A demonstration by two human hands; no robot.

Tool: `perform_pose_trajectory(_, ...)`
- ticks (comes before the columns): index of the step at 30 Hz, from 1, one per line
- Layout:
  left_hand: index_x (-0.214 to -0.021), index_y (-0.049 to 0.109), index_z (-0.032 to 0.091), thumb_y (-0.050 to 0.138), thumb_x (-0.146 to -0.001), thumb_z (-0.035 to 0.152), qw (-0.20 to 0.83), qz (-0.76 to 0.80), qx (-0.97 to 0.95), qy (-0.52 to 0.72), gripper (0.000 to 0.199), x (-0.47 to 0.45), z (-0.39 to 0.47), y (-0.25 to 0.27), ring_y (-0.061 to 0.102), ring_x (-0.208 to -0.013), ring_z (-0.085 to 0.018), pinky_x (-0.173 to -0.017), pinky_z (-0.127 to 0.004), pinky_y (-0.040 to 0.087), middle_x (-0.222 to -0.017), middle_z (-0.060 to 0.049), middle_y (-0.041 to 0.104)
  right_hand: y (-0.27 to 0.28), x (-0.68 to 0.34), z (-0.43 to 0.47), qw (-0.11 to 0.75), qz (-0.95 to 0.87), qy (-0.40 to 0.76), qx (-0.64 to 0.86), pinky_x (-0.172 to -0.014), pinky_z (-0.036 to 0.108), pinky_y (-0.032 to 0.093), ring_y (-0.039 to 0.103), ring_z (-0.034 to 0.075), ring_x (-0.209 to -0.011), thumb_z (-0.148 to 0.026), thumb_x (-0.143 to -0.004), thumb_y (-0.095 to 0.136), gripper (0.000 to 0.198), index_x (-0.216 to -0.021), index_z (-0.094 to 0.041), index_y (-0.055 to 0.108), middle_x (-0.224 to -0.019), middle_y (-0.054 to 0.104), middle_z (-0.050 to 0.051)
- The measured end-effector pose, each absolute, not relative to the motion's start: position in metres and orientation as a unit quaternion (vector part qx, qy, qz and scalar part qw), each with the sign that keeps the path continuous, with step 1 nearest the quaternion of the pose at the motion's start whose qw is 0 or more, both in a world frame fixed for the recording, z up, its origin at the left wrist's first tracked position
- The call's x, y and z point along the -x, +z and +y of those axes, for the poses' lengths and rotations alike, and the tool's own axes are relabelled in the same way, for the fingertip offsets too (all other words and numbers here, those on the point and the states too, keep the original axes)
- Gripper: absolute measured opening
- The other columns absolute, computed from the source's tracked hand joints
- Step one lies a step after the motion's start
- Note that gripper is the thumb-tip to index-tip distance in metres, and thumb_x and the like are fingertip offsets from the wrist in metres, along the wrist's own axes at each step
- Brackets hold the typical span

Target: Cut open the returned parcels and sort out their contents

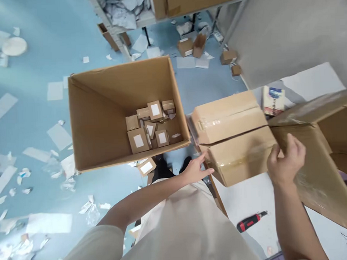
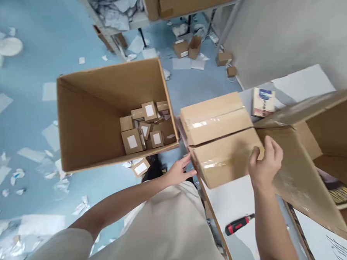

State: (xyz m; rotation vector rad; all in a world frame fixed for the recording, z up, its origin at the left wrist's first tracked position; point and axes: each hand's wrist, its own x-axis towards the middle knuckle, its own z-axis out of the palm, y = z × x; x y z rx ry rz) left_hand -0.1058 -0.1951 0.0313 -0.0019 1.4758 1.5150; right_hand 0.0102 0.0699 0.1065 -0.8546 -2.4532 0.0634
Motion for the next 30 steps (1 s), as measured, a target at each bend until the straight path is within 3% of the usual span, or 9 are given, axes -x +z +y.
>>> perform_pose_trajectory(3, -0.126, 0.060, 0.024, 0.076, -0.070, 0.033, 0.463, 0.605, -0.124, 0.636, 0.059, 0.169, -0.231, 0.015, 0.054, -0.123, -0.035, -0.103, -0.048, 0.045, -0.128, -0.012, 0.062, 0.127, 0.093, 0.022, 0.208, -0.962, 0.035, 0.176, -0.098, 0.047, 0.046, 0.054, 0.031, -0.119, -0.032, -0.090, 0.046, 0.051, -0.140, -0.020, 0.045, -0.125, 0.057, 0.017)
perform_pose_trajectory(7, -0.121, 0.061, 0.015, 0.072, -0.074, 0.036, 0.411, 0.666, -0.057, 0.619, 0.052, 0.282, -0.300, -0.049, 0.059, -0.117, -0.028, -0.103, -0.044, 0.047, -0.123, -0.015, 0.064, 0.100, 0.259, -0.066, -0.034, -0.996, 0.079, -0.020, -0.090, 0.042, 0.050, 0.060, 0.028, -0.109, -0.030, -0.093, 0.042, 0.046, -0.139, -0.023, 0.046, -0.121, 0.061, 0.013)
perform_pose_trajectory(11, -0.118, 0.062, 0.017, 0.069, -0.078, 0.037, 0.409, 0.769, 0.129, 0.473, 0.045, 0.384, -0.390, -0.162, 0.061, -0.115, -0.022, -0.102, -0.031, 0.046, -0.123, -0.010, 0.065, -0.020, 0.395, -0.148, -0.264, -0.955, 0.080, -0.111, -0.082, 0.039, 0.052, 0.064, 0.027, -0.102, -0.027, -0.093, 0.043, 0.040, -0.131, -0.020, 0.054, -0.119, 0.063, 0.013)
perform_pose_trajectory(15, -0.121, 0.059, 0.011, 0.073, -0.073, 0.037, 0.416, 0.789, 0.263, 0.368, 0.056, 0.434, -0.488, -0.294, 0.052, -0.126, -0.032, -0.106, -0.041, 0.040, -0.128, -0.019, 0.060, -0.196, 0.476, -0.215, -0.422, -0.898, 0.087, -0.085, -0.083, 0.037, 0.050, 0.065, 0.028, -0.101, -0.020, -0.091, 0.048, 0.031, -0.117, -0.012, 0.063, -0.114, 0.065, 0.019)
perform_pose_trajectory(19, -0.129, 0.054, 0.012, 0.075, -0.069, 0.038, 0.416, 0.784, 0.330, 0.322, 0.068, 0.446, -0.558, -0.408, 0.045, -0.131, -0.035, -0.107, -0.046, 0.038, -0.133, -0.021, 0.056, -0.357, 0.511, -0.275, -0.483, -0.869, 0.093, -0.061, -0.080, 0.038, 0.052, 0.067, 0.029, -0.097, -0.019, -0.087, 0.055, 0.026, -0.108, -0.010, 0.067, -0.104, 0.069, 0.019)
perform_pose_trajectory(22, -0.138, 0.045, 0.017, 0.070, -0.074, 0.042, 0.411, 0.780, 0.343, 0.324, 0.073, 0.447, -0.580, -0.471, 0.041, -0.135, -0.031, -0.110, -0.045, 0.035, -0.140, -0.016, 0.051, -0.444, 0.518, -0.317, -0.500, -0.853, 0.133, -0.074, -0.091, 0.040, 0.050, 0.062, 0.030, -0.110, -0.021, -0.079, 0.065, 0.045, -0.123, -0.011, 0.060, -0.122, 0.063, 0.019)
perform_pose_trajectory(25, -0.145, 0.035, 0.020, 0.068, -0.075, 0.045, 0.396, 0.775, 0.334, 0.362, 0.081, 0.448, -0.583, -0.515, 0.033, -0.141, -0.028, -0.116, -0.043, 0.027, -0.148, -0.014, 0.041, -0.501, 0.516, -0.348, -0.500, -0.841, 0.183, -0.094, -0.108, 0.037, 0.039, 0.040, 0.030, -0.136, -0.022, -0.073, 0.071, 0.083, -0.146, -0.008, 0.033, -0.150, 0.034, 0.020)
perform_pose_trajectory(27, -0.146, 0.031, 0.021, 0.068, -0.074, 0.048, 0.387, 0.773, 0.328, 0.381, 0.085, 0.451, -0.580, -0.533, 0.026, -0.144, -0.027, -0.118, -0.041, 0.020, -0.151, -0.013, 0.036, -0.528, 0.512, -0.359, -0.495, -0.836, 0.224, -0.073, -0.113, 0.039, 0.033, 0.028, 0.032, -0.142, -0.020, -0.067, 0.074, 0.101, -0.150, -0.005, 0.018, -0.155, 0.020, 0.022)
perform_pose_trajectory(30, -0.147, 0.029, 0.023, 0.065, -0.075, 0.056, 0.376, 0.771, 0.331, 0.393, 0.087, 0.458, -0.570, -0.547, 0.022, -0.145, -0.026, -0.120, -0.040, 0.016, -0.152, -0.012, 0.034, -0.551, 0.502, -0.363, -0.456, -0.834, 0.310, 0.001, -0.110, 0.044, 0.037, 0.036, 0.035, -0.135, -0.014, -0.061, 0.072, 0.102, -0.149, -0.007, 0.022, -0.150, 0.027, 0.023)
